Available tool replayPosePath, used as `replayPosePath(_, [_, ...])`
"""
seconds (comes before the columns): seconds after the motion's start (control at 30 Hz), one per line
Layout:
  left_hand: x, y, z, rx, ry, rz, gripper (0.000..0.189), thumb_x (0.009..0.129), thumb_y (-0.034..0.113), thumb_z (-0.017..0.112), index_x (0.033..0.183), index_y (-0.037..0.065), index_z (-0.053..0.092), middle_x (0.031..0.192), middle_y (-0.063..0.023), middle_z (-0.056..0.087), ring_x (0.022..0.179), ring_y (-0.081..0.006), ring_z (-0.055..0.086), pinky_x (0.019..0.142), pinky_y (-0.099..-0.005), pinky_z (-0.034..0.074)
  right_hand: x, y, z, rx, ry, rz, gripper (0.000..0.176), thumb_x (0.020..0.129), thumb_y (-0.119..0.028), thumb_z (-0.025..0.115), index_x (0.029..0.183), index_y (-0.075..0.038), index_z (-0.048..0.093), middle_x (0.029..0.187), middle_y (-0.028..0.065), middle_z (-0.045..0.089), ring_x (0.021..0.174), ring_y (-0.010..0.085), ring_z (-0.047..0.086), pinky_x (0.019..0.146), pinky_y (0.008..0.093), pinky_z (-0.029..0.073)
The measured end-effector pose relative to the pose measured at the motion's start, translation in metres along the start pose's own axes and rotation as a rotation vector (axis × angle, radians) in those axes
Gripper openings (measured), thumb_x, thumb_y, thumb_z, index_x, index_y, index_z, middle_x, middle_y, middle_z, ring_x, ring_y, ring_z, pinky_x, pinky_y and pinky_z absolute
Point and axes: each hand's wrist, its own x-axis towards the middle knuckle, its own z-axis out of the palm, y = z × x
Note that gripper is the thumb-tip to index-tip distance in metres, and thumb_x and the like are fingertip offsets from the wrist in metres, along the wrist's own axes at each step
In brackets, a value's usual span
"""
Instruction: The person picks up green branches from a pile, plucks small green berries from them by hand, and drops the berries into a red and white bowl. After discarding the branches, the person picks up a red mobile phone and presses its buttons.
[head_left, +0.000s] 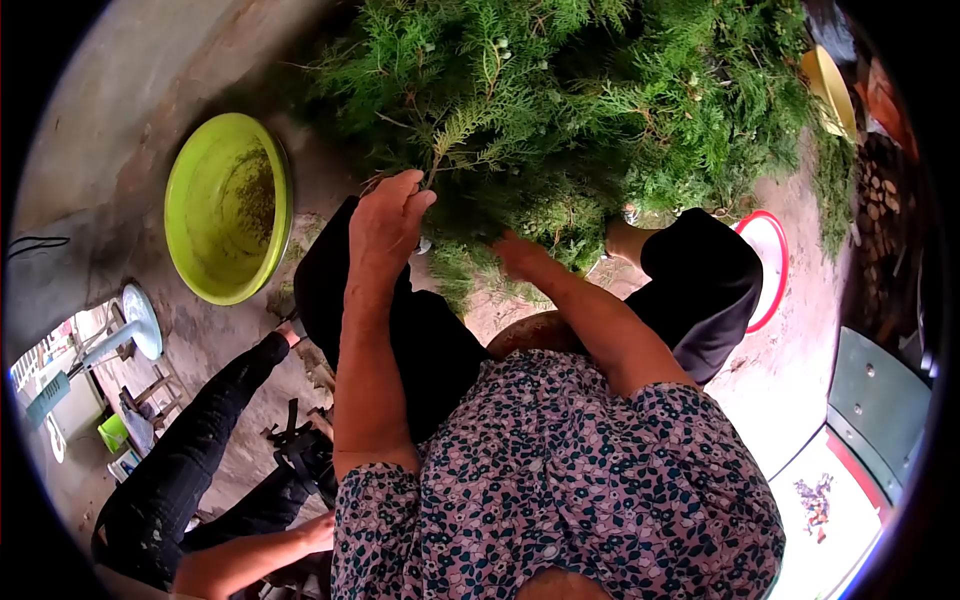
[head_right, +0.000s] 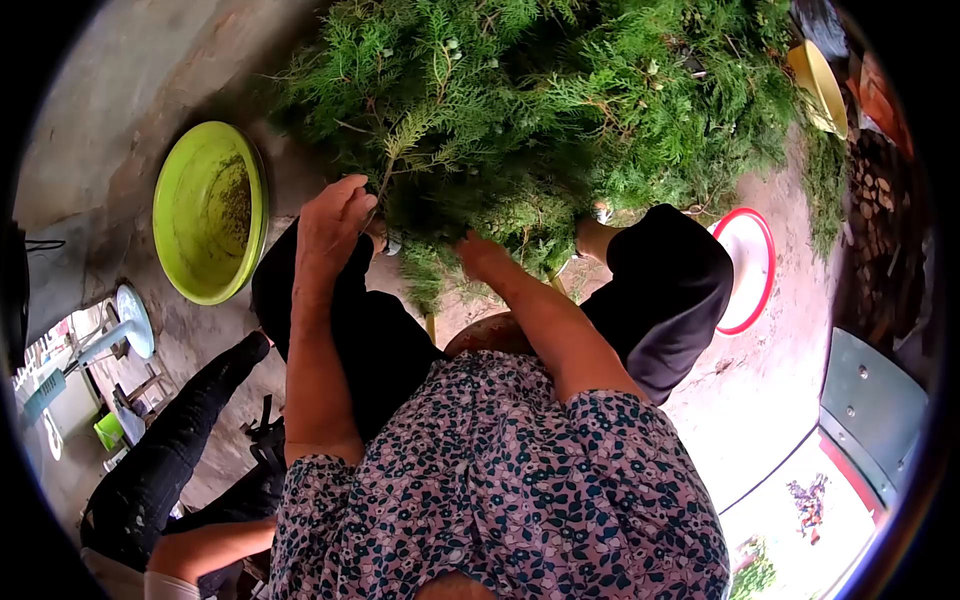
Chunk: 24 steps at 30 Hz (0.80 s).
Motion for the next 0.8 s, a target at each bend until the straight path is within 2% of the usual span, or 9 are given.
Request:
replayPosePath(0.1, [0.000, 0.001, -0.001, 0.006, -0.023, -0.031, 0.028, 0.079, 0.020, 0.063, 0.102, 0.005, 0.060, 0.093, -0.0145, 0.062, 0.083, -0.0333, 0.059, 0.069, -0.0380, 0.046, -0.006, 0.025, 0.008, 0.093, 0.053, 0.016, 0.051, 0.071, -0.020, 0.064, 0.119, -0.011, 0.052, 0.122, 0.0200, 0.046, 0.103, 0.0347, 0.053, 0.084, 0.0394, 0.046])
replayPosePath(0.13, [0.000, 0.003, -0.002, 0.015, -0.050, -0.048, 0.029, 0.079, 0.021, 0.063, 0.103, 0.005, 0.060, 0.094, -0.0147, 0.062, 0.084, -0.0334, 0.059, 0.070, -0.0383, 0.046, -0.008, 0.039, 0.013, 0.005, 0.084, 0.007, 0.047, 0.071, -0.025, 0.063, 0.114, -0.007, 0.055, 0.099, 0.0173, 0.060, 0.095, 0.0330, 0.057, 0.081, 0.0391, 0.047])
replayPosePath(0.17, [0.001, 0.001, -0.001, 0.008, -0.047, -0.046, 0.029, 0.079, 0.021, 0.063, 0.103, 0.005, 0.060, 0.094, -0.0147, 0.062, 0.084, -0.0334, 0.059, 0.070, -0.0383, 0.046, -0.016, 0.048, 0.011, -0.001, 0.085, 0.012, 0.047, 0.071, -0.025, 0.063, 0.114, -0.007, 0.055, 0.099, 0.0173, 0.060, 0.095, 0.0330, 0.057, 0.081, 0.0391, 0.047])
replayPosePath(0.27, [0.003, -0.002, -0.004, 0.047, -0.025, 0.019, 0.030, 0.079, 0.017, 0.063, 0.104, 0.000, 0.059, 0.081, -0.0129, 0.063, 0.071, -0.0240, 0.061, 0.066, -0.0305, 0.046, -0.045, 0.054, -0.008, 0.170, 0.270, 0.122, 0.040, 0.071, -0.019, 0.065, 0.107, -0.003, 0.058, 0.078, 0.0128, 0.065, 0.078, 0.0255, 0.063, 0.069, 0.0361, 0.051])
replayPosePath(0.33, [0.003, -0.007, -0.007, 0.030, -0.023, 0.024, 0.030, 0.080, 0.017, 0.063, 0.104, 0.000, 0.059, 0.081, -0.0131, 0.063, 0.072, -0.0237, 0.061, 0.067, -0.0304, 0.046, -0.066, 0.039, -0.042, 0.650, 0.528, 0.074, 0.031, 0.070, -0.011, 0.067, 0.100, -0.001, 0.061, 0.070, 0.0083, 0.065, 0.065, 0.0159, 0.062, 0.057, 0.0311, 0.052])
replayPosePath(0.4, [0.004, -0.012, -0.007, 0.019, 0.000, 0.009, 0.029, 0.079, 0.023, 0.063, 0.102, 0.006, 0.061, 0.088, -0.0135, 0.064, 0.077, -0.0299, 0.061, 0.067, -0.0360, 0.047, -0.088, 0.009, -0.104, 0.820, 0.407, 0.031, 0.034, 0.069, -0.005, 0.068, 0.102, -0.005, 0.063, 0.071, 0.0094, 0.065, 0.061, 0.0136, 0.061, 0.055, 0.0282, 0.052])
replayPosePath(0.5, [0.005, -0.014, -0.012, -0.029, 0.005, -0.097, 0.029, 0.079, 0.022, 0.063, 0.103, 0.006, 0.061, 0.083, -0.0128, 0.064, 0.076, -0.0296, 0.061, 0.067, -0.0350, 0.046, -0.132, -0.034, -0.192, 0.965, 0.574, -0.122, 0.027, 0.076, -0.007, 0.066, 0.102, -0.007, 0.063, 0.079, 0.0070, 0.066, 0.058, 0.0097, 0.059, 0.053, 0.0220, 0.053])
replayPosePath(0.7, [0.005, -0.015, -0.021, -0.036, -0.003, -0.079, 0.028, 0.079, 0.021, 0.063, 0.102, 0.004, 0.060, 0.079, -0.0128, 0.063, 0.070, -0.0288, 0.061, 0.065, -0.0336, 0.046, -0.168, -0.066, -0.268, 1.077, 1.234, -0.566, 0.035, 0.086, -0.013, 0.058, 0.118, -0.002, 0.052, 0.100, 0.0155, 0.063, 0.076, 0.0200, 0.065, 0.068, 0.0316, 0.055])
replayPosePath(0.8, [0.005, -0.010, -0.022, -0.131, 0.017, -0.144, 0.028, 0.079, 0.020, 0.063, 0.102, 0.004, 0.060, 0.080, -0.0128, 0.063, 0.071, -0.0289, 0.061, 0.064, -0.0331, 0.046, -0.146, -0.040, -0.225, 1.010, 1.330, -0.221, 0.045, 0.087, -0.014, 0.055, 0.123, 0.007, 0.039, 0.098, 0.0179, 0.060, 0.083, 0.0216, 0.064, 0.066, 0.0307, 0.056])
